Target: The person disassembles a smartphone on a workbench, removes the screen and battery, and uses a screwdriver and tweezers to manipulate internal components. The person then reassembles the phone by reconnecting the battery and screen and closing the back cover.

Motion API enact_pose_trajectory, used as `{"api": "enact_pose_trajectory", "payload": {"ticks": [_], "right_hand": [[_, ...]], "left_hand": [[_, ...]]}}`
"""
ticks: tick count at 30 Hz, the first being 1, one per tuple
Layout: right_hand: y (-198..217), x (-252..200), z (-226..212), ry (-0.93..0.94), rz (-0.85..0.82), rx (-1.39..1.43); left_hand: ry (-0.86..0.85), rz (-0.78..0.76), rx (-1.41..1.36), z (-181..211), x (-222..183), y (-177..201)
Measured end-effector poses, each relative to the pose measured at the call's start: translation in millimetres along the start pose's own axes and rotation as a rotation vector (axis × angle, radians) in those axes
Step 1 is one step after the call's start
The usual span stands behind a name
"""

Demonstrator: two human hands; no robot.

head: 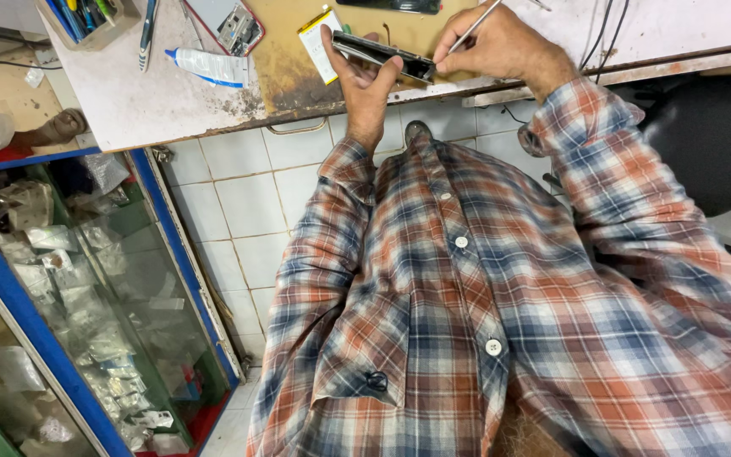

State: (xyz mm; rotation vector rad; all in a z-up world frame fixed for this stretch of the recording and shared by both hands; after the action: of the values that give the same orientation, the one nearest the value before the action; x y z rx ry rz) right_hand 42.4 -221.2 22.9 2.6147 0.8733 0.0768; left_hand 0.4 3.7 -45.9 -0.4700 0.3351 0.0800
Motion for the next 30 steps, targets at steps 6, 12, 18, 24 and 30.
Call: {"api": "enact_pose_trajectory", "payload": {"ticks": [6, 12, 18, 24, 30], "right_hand": [[-4, -33, -16, 0.24, 0.235, -0.04], [-22, -53, -8, 0.404, 0.269, -0.235], [2, -80, 17, 0.256, 0.505, -0.218], [37, -71, 72, 0.134, 0.67, 0.079], [69, -71, 123, -0.117, 0.627, 0.156]], "left_hand": [[-0.018, 0.015, 0.007, 1, 0, -3], [-0.029, 0.03, -0.008, -2, 1, -5], [-0.019, 0.084, -0.031, -6, 4, -1], [0.111, 0.144, -0.311, 3, 6, -2], [0.171, 0.029, -0.528, 18, 9, 4]]}}
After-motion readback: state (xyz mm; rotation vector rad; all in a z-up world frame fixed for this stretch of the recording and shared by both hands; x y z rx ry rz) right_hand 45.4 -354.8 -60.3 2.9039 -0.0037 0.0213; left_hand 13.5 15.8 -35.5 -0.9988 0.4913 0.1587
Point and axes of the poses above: each hand's wrist, its own x-axis towards the middle knuckle, its own y-axis out of the back of the hand, z = x × y, the point moved 3 cm from there along x, towards the middle knuckle, and after that the axes turned 10 degrees about y, right-handed, at the moved point
